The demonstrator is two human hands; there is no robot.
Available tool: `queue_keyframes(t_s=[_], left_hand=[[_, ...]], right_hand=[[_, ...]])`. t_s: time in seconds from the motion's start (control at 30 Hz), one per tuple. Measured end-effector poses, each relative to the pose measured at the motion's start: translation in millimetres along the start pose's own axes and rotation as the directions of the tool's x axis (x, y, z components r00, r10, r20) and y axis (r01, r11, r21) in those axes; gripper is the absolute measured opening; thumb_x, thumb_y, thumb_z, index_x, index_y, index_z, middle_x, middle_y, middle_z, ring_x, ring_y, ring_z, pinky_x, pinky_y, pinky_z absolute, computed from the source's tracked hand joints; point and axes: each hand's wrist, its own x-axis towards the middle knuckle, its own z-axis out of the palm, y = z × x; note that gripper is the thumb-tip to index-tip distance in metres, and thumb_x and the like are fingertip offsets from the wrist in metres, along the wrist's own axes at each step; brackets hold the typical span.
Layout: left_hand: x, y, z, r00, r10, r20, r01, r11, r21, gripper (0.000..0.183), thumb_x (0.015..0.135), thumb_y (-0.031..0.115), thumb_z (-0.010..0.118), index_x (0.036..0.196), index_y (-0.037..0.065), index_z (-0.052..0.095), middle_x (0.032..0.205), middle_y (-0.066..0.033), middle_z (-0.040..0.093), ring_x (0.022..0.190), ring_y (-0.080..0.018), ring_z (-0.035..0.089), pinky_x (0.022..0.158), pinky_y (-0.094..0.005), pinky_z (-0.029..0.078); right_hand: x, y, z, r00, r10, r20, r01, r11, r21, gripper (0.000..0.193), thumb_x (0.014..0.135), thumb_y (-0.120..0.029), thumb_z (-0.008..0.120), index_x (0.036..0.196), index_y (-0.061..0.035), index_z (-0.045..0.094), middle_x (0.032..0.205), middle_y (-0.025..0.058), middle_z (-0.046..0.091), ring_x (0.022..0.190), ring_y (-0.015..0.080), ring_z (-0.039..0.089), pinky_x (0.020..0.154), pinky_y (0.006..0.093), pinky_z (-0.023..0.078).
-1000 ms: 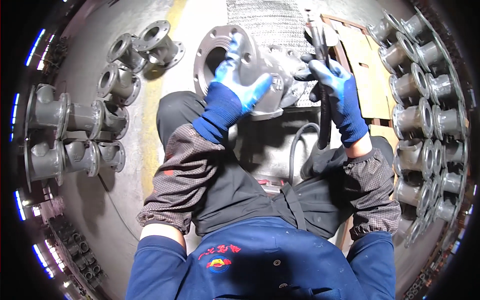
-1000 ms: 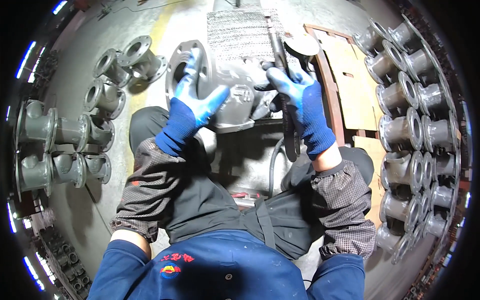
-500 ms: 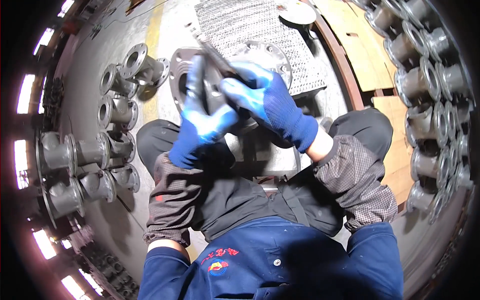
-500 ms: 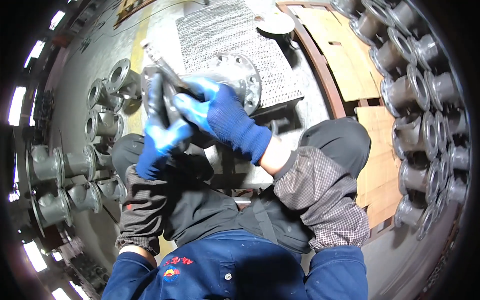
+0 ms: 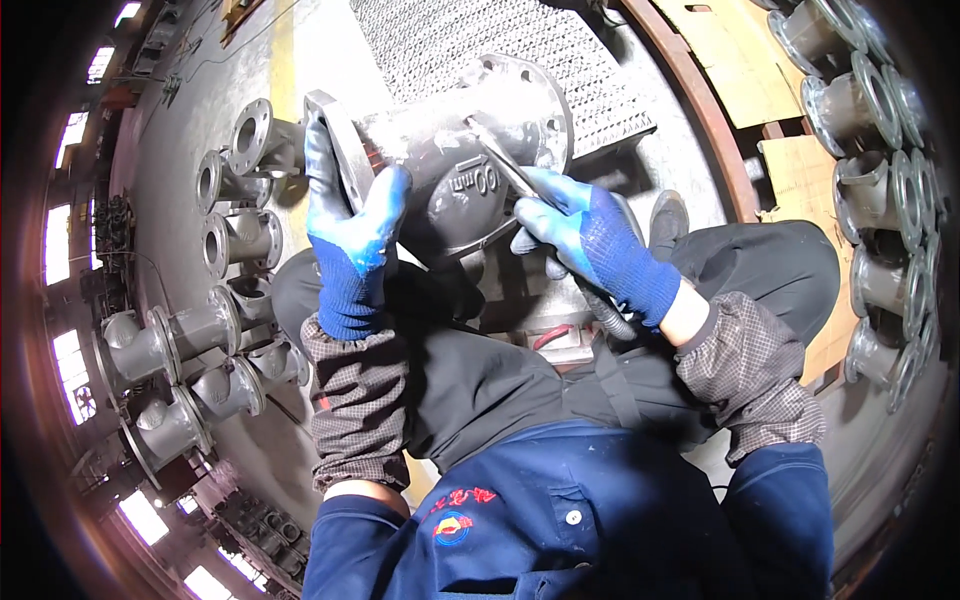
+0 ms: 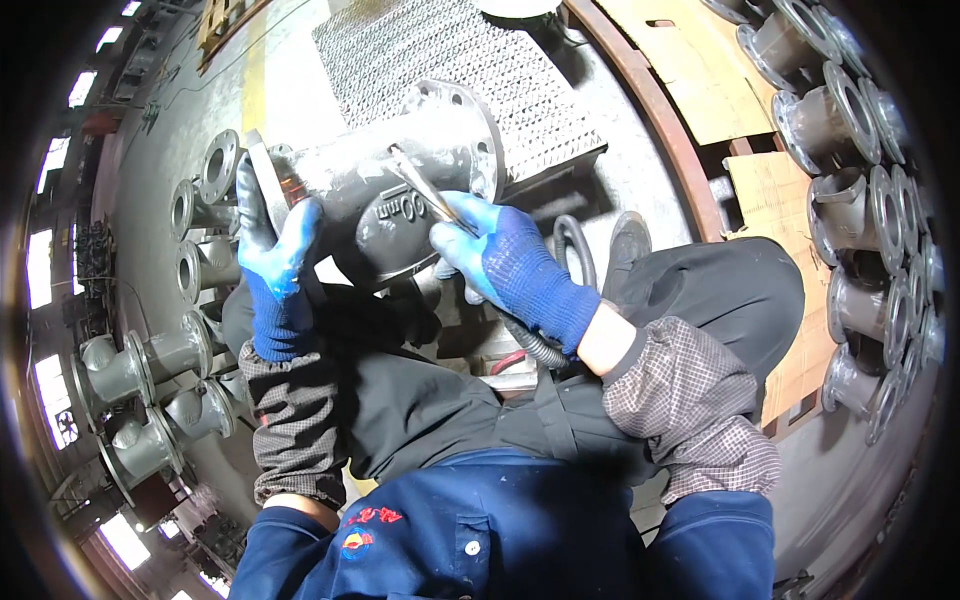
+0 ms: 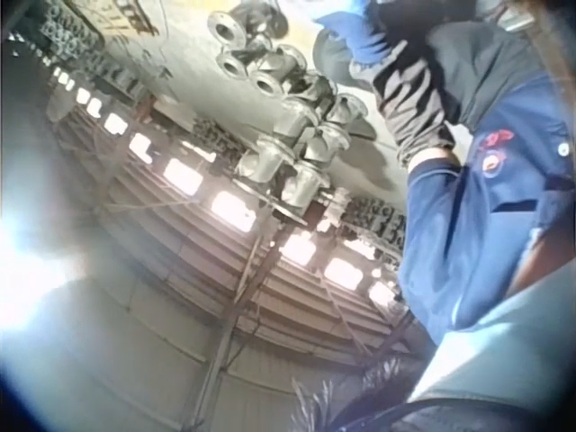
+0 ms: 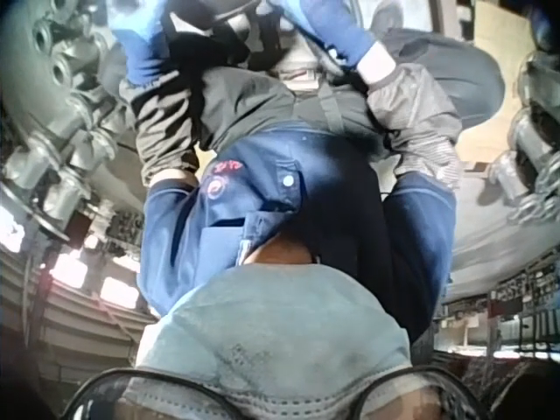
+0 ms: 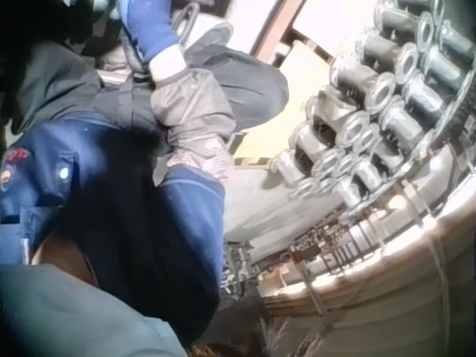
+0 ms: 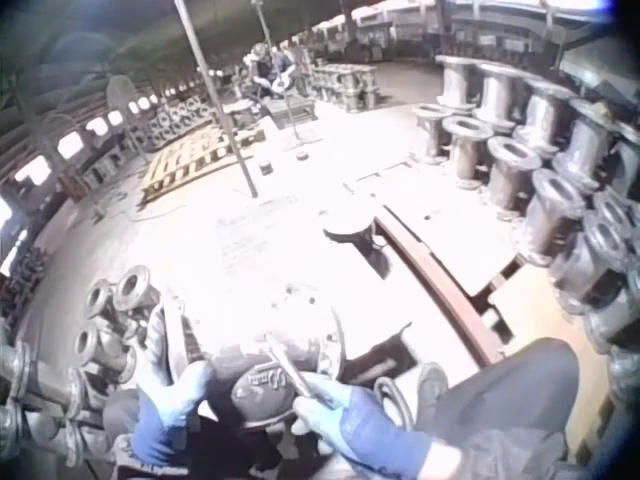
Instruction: The person uses a pneumatic grinding tool to smooth the surfaces and flange edges of cast metal pipe fittings, turning the objects over to reach different sides and then placing them onto a pallet.
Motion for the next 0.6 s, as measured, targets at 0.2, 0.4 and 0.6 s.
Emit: queue_keyframes(t_s=[0.2, 0.4, 0.6], left_hand=[[-0.3, -3.9, -11.3, 0.999, 0.053, 0.013, -0.053, 0.999, -0.001, 0.077, 0.074, -0.001, 0.063, 0.141, 0.001, 0.025, 0.131, -0.0088, 0.042, 0.114, -0.0159, 0.045, 0.092, -0.0284, 0.041], [-0.7, -6.5, -23.5, 0.994, 0.034, 0.106, -0.033, 0.999, -0.014, 0.078, 0.075, -0.001, 0.064, 0.142, 0.002, 0.023, 0.131, -0.0093, 0.043, 0.113, -0.0169, 0.047, 0.095, -0.0294, 0.040], [-3.0, -1.0, -19.7, 0.992, 0.013, 0.123, -0.001, 0.995, -0.098, 0.077, 0.075, -0.001, 0.064, 0.142, 0.007, 0.025, 0.123, -0.0095, 0.048, 0.108, -0.0184, 0.050, 0.091, -0.0312, 0.044]], right_hand=[[9.5, -18.1, -5.7, 0.988, 0.013, 0.151, -0.029, 0.994, 0.103, 0.036, 0.089, -0.015, 0.051, 0.118, 0.0064, 0.048, 0.072, 0.0079, 0.060, 0.050, 0.0077, 0.055, 0.039, 0.0195, 0.041], [3.2, -16.2, 15.4, 0.975, -0.076, 0.208, 0.085, 0.996, -0.032, 0.039, 0.089, -0.016, 0.052, 0.124, 0.0016, 0.048, 0.071, 0.0036, 0.060, 0.058, 0.0066, 0.057, 0.043, 0.0201, 0.044], [3.3, -9.0, 29.2, 0.973, -0.143, 0.183, 0.170, 0.975, -0.144, 0.045, 0.087, -0.020, 0.055, 0.128, -0.0024, 0.046, 0.079, 0.0074, 0.064, 0.062, 0.0100, 0.061, 0.057, 0.0238, 0.049]])
